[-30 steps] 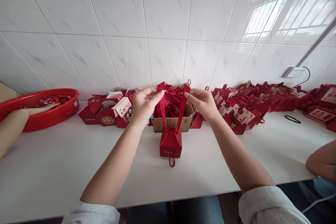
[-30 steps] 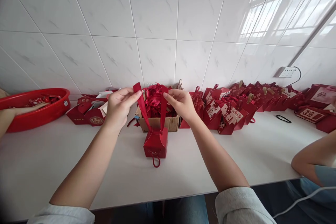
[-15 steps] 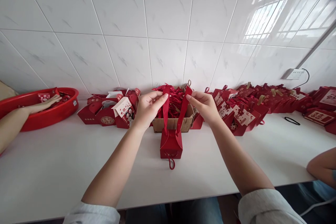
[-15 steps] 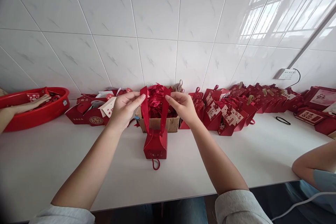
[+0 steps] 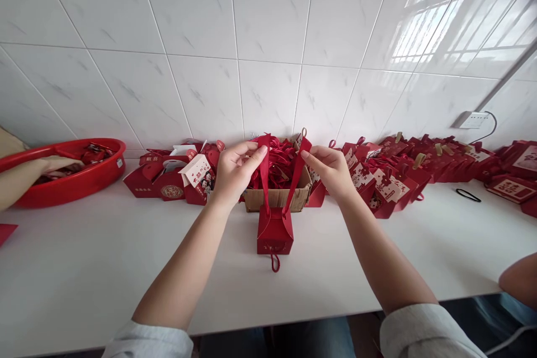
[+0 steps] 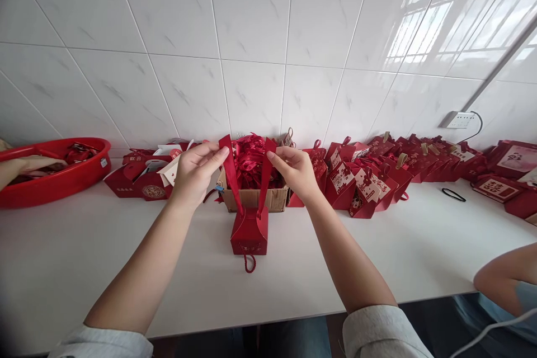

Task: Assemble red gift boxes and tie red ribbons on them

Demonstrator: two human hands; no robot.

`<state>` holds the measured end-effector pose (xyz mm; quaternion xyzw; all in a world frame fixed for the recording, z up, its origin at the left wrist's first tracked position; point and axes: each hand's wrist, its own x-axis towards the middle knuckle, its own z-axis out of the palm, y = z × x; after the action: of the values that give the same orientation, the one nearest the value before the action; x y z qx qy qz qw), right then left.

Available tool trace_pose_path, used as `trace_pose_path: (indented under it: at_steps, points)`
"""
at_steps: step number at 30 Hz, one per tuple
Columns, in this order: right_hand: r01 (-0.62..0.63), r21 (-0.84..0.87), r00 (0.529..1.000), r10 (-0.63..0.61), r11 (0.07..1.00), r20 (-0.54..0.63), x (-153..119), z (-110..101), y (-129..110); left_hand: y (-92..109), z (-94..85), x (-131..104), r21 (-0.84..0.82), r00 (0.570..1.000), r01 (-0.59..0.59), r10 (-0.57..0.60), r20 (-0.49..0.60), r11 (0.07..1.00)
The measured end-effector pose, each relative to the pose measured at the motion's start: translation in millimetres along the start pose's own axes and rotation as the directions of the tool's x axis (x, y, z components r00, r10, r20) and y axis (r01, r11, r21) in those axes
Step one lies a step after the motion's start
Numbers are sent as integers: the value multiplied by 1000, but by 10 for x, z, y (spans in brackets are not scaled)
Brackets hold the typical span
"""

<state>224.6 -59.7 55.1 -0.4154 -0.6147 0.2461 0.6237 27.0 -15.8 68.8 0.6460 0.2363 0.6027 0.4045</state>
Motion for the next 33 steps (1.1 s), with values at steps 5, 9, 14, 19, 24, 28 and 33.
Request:
trace_pose_path:
  at_steps: [5, 9, 14, 19, 24, 28, 33]
  points:
    - [-27, 86, 999, 24, 996, 26, 10, 38, 27, -21, 27, -2, 7, 997, 13, -14, 75, 1000]
    - [-103, 203, 990, 79, 974, 120, 14, 138, 29, -14, 126, -39, 44, 970, 87, -95, 224, 995]
    - [-86, 181, 983, 53, 980, 177, 0, 241, 60, -76, 202, -88, 34, 954, 184, -187, 234, 982]
    - [-93, 207, 960, 32, 974, 279, -48, 237, 103, -146, 137, -92, 51, 947, 227, -233, 221, 972]
    - [-86, 179, 960, 33, 980, 278, -80, 258, 101, -203, 107, -101, 93, 971, 131, -146, 188, 987]
    - [-103, 173, 962, 55, 980, 266, -81, 299, 111, -263, 108, -128, 100, 992, 23, -35, 119, 995]
    - [-146, 192, 973, 106, 970, 205, -74, 339, 170, -317, 94, -145, 103, 995, -100, 97, 36, 990]
